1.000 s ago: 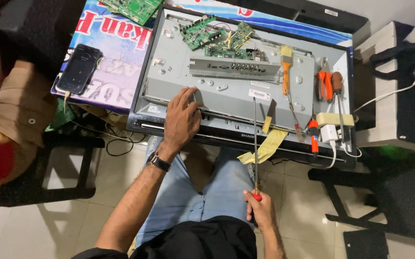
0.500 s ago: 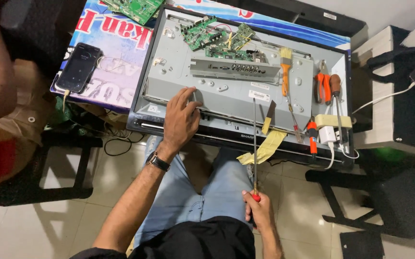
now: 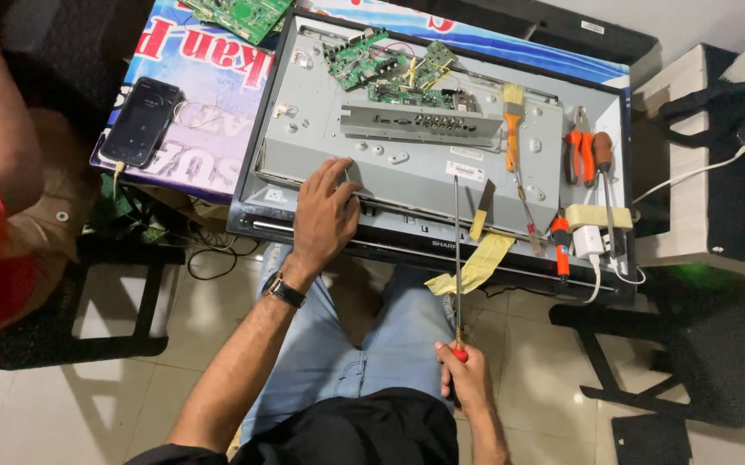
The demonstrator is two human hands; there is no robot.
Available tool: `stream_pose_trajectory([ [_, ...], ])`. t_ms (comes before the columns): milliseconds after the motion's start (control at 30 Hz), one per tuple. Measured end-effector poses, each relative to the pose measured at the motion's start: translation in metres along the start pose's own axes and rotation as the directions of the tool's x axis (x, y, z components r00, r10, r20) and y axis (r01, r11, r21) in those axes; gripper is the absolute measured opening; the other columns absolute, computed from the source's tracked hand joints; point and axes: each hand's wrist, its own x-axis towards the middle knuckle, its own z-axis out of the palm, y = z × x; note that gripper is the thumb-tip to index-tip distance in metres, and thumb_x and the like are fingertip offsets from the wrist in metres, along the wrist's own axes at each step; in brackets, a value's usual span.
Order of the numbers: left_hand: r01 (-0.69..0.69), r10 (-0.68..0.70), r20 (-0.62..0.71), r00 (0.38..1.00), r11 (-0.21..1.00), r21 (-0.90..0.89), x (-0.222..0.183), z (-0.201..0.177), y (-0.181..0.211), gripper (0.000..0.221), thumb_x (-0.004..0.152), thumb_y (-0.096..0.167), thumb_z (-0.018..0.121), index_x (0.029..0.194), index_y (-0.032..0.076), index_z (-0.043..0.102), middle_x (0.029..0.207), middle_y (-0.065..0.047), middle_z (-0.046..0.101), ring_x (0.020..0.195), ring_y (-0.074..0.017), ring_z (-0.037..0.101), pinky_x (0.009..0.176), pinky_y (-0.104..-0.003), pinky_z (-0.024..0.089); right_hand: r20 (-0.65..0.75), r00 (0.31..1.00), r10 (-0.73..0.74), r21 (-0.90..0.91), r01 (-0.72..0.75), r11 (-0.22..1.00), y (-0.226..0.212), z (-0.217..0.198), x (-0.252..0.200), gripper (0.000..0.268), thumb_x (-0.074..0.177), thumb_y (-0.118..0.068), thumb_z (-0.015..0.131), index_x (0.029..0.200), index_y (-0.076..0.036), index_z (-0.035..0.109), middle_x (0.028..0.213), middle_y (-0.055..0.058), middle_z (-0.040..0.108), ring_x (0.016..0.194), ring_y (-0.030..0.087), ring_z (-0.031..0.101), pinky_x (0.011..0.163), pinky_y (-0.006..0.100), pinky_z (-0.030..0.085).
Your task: Reassembling the internal components of a television, including circuit boards and wiring, using a screwdriver and brush.
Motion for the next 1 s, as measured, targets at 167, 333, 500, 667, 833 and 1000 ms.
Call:
stream_pose_trajectory([
  [167, 0.008, -0.009, -0.001, 1.0, 1.0, -0.012, -0.001, 0.0003, 0.0004, 0.017, 0.087, 0.009, 0.068, 0.104, 0.01, 0.068, 0.146, -0.009, 0.052, 0.143, -0.0287, 0.043, 0.118, -0.045, 0.037, 0.003, 1.0, 0.008, -0.019, -0.008, 1.0, -0.0035, 0.0006, -0.0029, 0.029, 0.09, -0.019, 0.072, 0.076, 0.004, 0.062, 0.046, 0.01, 0.049, 0.032, 0.02, 0.041, 0.035, 0.032, 0.035],
  [333, 0.006, -0.006, -0.002, 1.0, 1.0, -0.005, -0.0016, 0.0034, -0.0028, 0.018, 0.086, 0.009, 0.068, 0.105, 0.01, 0.068, 0.146, -0.009, 0.052, 0.143, -0.0288, 0.043, 0.118, -0.045, 0.038, 0.003, 1.0, 0.0, -0.034, 0.001, 0.999, -0.0038, 0.0007, -0.0022, 0.029, 0.09, -0.019, 0.072, 0.076, 0.005, 0.062, 0.047, 0.01, 0.049, 0.032, 0.02, 0.041, 0.035, 0.032, 0.035],
  [500, -0.016, 0.016, -0.019, 1.0, 1.0, 0.023, -0.0015, 0.0042, -0.0033, 0.013, 0.087, 0.009, 0.069, 0.1, 0.009, 0.069, 0.147, -0.011, 0.051, 0.143, -0.0297, 0.042, 0.116, -0.046, 0.037, 0.004, 1.0, 0.012, -0.014, -0.011, 1.0, -0.0073, 0.0016, -0.0047, 0.029, 0.089, -0.02, 0.073, 0.077, 0.005, 0.062, 0.049, 0.01, 0.05, 0.033, 0.02, 0.042, 0.035, 0.032, 0.035],
  [667, -0.004, 0.004, -0.034, 0.999, 1.0, 0.011, 0.0003, -0.0007, 0.0023, 0.026, 0.087, 0.007, 0.067, 0.112, 0.007, 0.066, 0.146, -0.011, 0.052, 0.143, -0.0304, 0.044, 0.117, -0.045, 0.037, 0.014, 1.0, 0.014, 0.001, -0.014, 1.0, -0.0063, 0.001, -0.0039, 0.029, 0.089, -0.02, 0.073, 0.077, 0.004, 0.061, 0.048, 0.01, 0.05, 0.033, 0.02, 0.042, 0.035, 0.032, 0.035],
  [833, 0.0, 0.0, -0.021, 1.0, 1.0, 0.014, -0.0001, 0.0011, 0.0003, 0.019, 0.086, 0.008, 0.068, 0.105, 0.008, 0.069, 0.147, -0.01, 0.051, 0.143, -0.0303, 0.042, 0.117, -0.045, 0.037, 0.012, 1.0, 0.011, 0.006, -0.011, 1.0, -0.0052, 0.0008, -0.0027, 0.028, 0.089, -0.019, 0.072, 0.077, 0.004, 0.061, 0.047, 0.01, 0.049, 0.032, 0.019, 0.041, 0.035, 0.032, 0.034],
  [1000, 0.003, -0.003, -0.015, 1.0, 1.0, 0.008, -0.0013, 0.0011, 0.0004, 0.019, 0.085, 0.008, 0.068, 0.104, 0.009, 0.068, 0.147, -0.009, 0.051, 0.144, -0.0298, 0.042, 0.118, -0.045, 0.037, 0.016, 0.999, 0.032, 0.008, -0.033, 0.999, -0.0059, 0.0001, -0.0029, 0.03, 0.089, -0.02, 0.072, 0.077, 0.004, 0.061, 0.047, 0.01, 0.049, 0.032, 0.02, 0.041, 0.035, 0.032, 0.034],
])
